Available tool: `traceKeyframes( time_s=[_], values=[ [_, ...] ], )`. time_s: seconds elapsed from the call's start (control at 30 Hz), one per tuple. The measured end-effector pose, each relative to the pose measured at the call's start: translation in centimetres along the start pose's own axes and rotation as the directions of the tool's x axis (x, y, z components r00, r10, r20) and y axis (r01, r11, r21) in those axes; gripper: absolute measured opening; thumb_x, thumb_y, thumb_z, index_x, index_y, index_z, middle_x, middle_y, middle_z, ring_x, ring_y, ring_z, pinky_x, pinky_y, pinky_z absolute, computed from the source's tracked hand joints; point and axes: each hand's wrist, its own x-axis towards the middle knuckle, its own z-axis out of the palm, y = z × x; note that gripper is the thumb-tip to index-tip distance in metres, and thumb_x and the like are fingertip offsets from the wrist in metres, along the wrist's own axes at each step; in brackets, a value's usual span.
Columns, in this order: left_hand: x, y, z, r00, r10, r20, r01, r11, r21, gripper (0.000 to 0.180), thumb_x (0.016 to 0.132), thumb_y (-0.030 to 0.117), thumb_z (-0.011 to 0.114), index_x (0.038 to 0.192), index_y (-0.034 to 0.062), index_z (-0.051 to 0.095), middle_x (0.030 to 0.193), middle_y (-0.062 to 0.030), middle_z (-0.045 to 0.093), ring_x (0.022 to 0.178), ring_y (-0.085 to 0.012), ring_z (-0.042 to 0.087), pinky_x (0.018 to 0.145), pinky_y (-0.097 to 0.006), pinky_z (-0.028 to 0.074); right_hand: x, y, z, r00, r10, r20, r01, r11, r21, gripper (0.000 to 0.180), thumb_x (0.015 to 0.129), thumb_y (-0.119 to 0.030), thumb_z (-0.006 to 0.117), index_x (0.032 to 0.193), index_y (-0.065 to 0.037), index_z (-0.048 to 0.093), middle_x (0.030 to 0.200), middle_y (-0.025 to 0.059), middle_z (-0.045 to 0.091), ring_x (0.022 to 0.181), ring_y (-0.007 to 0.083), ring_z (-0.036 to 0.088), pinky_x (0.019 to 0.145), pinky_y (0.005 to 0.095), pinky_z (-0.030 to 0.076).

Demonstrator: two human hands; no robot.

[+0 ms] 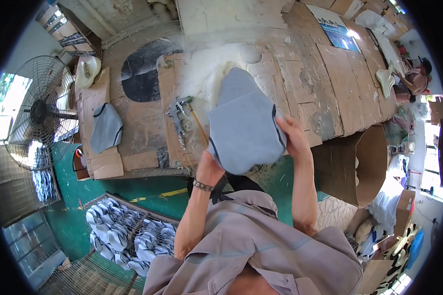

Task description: Spraying adhesive onto shoe components on a workbench.

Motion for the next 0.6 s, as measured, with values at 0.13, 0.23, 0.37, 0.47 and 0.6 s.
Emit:
traceKeyframes(
  time_s=[0.13,0.23,0.37,0.47,0.6],
  values=[
    [0.0,-2.7,-4.3,0.989,-0.071,-0.129,0.095,0.976,0.198,0.036,0.099,0.030,0.071,0.127,0.0110,0.060,0.121,-0.0006,0.069,0.111,-0.0135,0.066,0.096,-0.031,0.052,-0.6,5.5,-6.2,0.984,0.157,-0.089,-0.175,0.954,-0.244,0.021,0.099,-0.027,0.070,0.099,-0.005,0.071,0.087,-0.0041,0.067,0.079,0.0051,0.058,0.072,0.0224,0.046],
    [1.2,-2.5,-4.9,0.986,0.036,-0.162,0.040,0.897,0.440,0.013,0.102,0.013,0.065,0.113,0.0104,0.061,0.103,0.0036,0.069,0.090,-0.0070,0.064,0.079,-0.022,0.050,0.0,7.8,-8.3,0.992,0.074,-0.106,-0.093,0.978,-0.187,0.019,0.099,-0.027,0.070,0.095,-0.008,0.070,0.081,-0.0074,0.062,0.072,0.0030,0.051,0.064,0.0215,0.040],
    [5.4,-0.3,-4.4,0.934,0.245,-0.259,-0.015,0.753,0.658,0.016,0.097,0.019,0.074,0.109,0.0099,0.069,0.090,0.0104,0.064,0.082,-0.0021,0.056,0.070,-0.020,0.043,2.4,8.3,-7.8,0.963,0.039,-0.267,-0.076,0.989,-0.130,0.020,0.099,-0.028,0.071,0.089,-0.010,0.068,0.076,-0.0102,0.058,0.066,0.0008,0.047,0.057,0.0219,0.035],
    [10.0,1.1,-4.6,0.833,0.475,-0.284,-0.035,0.557,0.830,0.019,0.093,0.023,0.077,0.102,0.0061,0.074,0.085,0.0061,0.067,0.079,-0.0050,0.059,0.069,-0.023,0.046,4.9,8.6,-7.3,0.946,-0.031,-0.321,-0.008,0.993,-0.119,0.022,0.098,-0.029,0.072,0.085,-0.012,0.068,0.074,-0.0110,0.057,0.062,0.0008,0.044,0.056,0.0214,0.033],
    [15.9,3.0,-5.3,0.769,0.596,-0.233,0.130,0.211,0.969,0.024,0.085,0.026,0.082,0.089,0.0030,0.076,0.080,-0.0053,0.073,0.076,-0.0133,0.065,0.070,-0.030,0.051,10.1,9.8,-8.1,0.879,-0.105,-0.465,0.019,0.982,-0.187,0.021,0.095,-0.027,0.074,0.083,-0.010,0.071,0.069,-0.0068,0.056,0.061,0.0059,0.044,0.056,0.0263,0.035]
  ],
)
